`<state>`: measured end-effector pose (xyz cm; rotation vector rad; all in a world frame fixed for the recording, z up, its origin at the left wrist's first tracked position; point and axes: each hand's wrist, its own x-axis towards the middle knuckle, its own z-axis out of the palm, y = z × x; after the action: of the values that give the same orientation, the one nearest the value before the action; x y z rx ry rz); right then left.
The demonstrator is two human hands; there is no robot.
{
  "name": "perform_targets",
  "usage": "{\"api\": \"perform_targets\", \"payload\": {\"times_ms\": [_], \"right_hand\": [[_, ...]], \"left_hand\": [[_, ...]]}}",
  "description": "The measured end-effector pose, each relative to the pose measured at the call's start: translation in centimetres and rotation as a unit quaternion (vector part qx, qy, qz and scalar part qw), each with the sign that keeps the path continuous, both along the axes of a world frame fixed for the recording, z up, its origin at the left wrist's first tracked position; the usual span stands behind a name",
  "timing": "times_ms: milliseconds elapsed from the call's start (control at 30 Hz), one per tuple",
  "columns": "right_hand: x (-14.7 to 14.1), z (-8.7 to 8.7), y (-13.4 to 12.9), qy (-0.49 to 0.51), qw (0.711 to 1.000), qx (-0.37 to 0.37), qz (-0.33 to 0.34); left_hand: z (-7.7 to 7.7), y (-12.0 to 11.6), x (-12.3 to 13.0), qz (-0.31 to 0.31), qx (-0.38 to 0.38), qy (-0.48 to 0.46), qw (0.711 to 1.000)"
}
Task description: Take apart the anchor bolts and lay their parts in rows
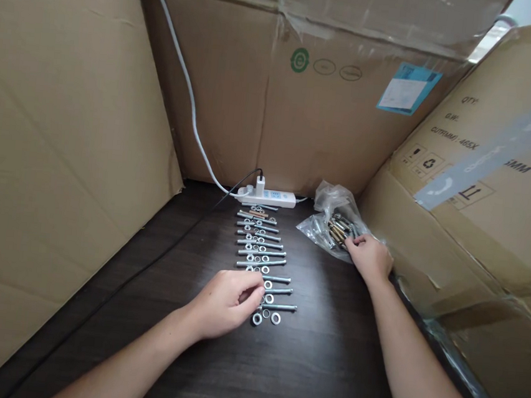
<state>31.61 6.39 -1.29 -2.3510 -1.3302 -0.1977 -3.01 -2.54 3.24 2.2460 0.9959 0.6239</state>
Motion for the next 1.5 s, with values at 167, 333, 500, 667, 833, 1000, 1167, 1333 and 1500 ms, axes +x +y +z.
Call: {"api": "perform_targets", "payload": {"times_ms": [167, 333, 500, 667, 833, 1000, 1167, 1333, 1500], "right_hand": [[1.2, 0.2, -0.4, 0.033, 0.990, 0.136, -0.026], [1.0, 1.6, -1.9, 0.206, 0.935, 0.280, 0.063], [-4.2, 3.6, -4.6, 0.398, 0.845, 0.316, 0.165], [-11.8, 4.6, -7.2, 0.530, 0.769, 0.215, 0.286], [-16.6, 3.8, -9.5, 0.628, 0.696, 0.123, 0.326], [-17.3, 3.0, -10.7, 0.694, 0.647, 0.076, 0.305], [-16.8, 2.5, -10.5, 0.639, 0.689, 0.053, 0.339], [-16.3, 2.8, -10.9, 0.450, 0.783, 0.024, 0.429], [-16.2, 3.5, -11.4, 0.363, 0.787, -0.054, 0.497]], "left_hand": [[-0.1, 0.1, 0.0, 0.002, 0.005, 0.001, 1.000], [-0.1, 0.2, -0.1, 0.011, 0.013, -0.003, 1.000], [-0.1, 0.1, -0.1, 0.012, 0.007, -0.017, 1.000], [-0.2, -0.3, -0.1, 0.034, -0.037, -0.041, 0.998], [-0.2, -0.3, 0.0, 0.050, -0.045, -0.068, 0.995], [-0.4, -0.2, 0.0, 0.069, -0.038, -0.065, 0.995], [-0.5, 0.0, 0.1, 0.082, -0.040, -0.056, 0.994], [-0.1, -0.1, 0.2, 0.060, -0.051, -0.031, 0.996], [-0.1, -0.3, 0.3, 0.023, -0.060, -0.037, 0.997]]}}
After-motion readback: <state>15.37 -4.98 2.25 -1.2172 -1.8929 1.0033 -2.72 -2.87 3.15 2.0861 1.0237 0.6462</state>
